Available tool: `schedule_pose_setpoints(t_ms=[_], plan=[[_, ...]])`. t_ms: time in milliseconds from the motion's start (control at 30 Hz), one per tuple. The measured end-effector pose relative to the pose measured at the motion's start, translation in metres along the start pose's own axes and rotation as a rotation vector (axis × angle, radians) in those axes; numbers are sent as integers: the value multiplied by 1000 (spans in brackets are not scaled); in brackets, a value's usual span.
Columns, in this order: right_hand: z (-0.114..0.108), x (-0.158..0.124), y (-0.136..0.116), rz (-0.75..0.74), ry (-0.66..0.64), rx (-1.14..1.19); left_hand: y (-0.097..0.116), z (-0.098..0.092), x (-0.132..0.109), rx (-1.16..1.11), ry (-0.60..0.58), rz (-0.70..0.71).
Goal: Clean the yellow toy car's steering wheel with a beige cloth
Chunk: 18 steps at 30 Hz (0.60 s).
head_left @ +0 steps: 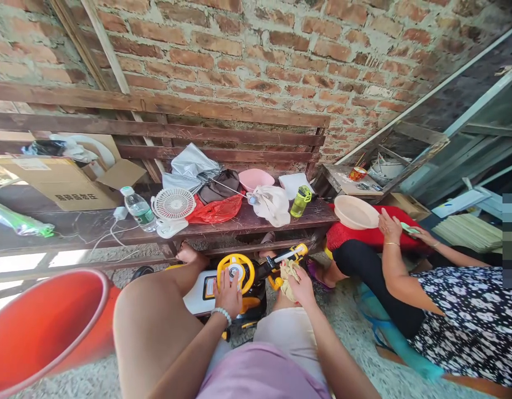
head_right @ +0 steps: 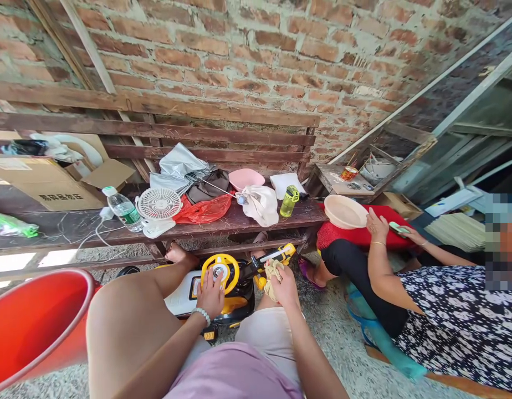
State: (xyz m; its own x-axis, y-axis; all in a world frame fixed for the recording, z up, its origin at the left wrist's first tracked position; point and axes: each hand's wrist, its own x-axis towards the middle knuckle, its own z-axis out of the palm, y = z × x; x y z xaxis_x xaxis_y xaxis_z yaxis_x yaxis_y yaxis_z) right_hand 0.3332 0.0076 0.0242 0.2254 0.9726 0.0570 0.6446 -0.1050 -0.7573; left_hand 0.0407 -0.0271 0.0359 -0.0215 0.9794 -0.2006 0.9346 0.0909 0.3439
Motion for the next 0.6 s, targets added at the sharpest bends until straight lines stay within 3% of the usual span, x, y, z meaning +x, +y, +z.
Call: schedule_pose_setpoints(t_ms=[133,367,467,600], plan=[[3,10,-8,30,23,72,6,-11,0,35,-93,-19],[13,15,-33,-42,-75,76,-1,-12,2,26,-122,-13],[15,17,-39,-47,-20,132,-2,-13,1,38,-132,-7],[10,36,-41,-39,151,239,0,-16,1,32,-156,-23]])
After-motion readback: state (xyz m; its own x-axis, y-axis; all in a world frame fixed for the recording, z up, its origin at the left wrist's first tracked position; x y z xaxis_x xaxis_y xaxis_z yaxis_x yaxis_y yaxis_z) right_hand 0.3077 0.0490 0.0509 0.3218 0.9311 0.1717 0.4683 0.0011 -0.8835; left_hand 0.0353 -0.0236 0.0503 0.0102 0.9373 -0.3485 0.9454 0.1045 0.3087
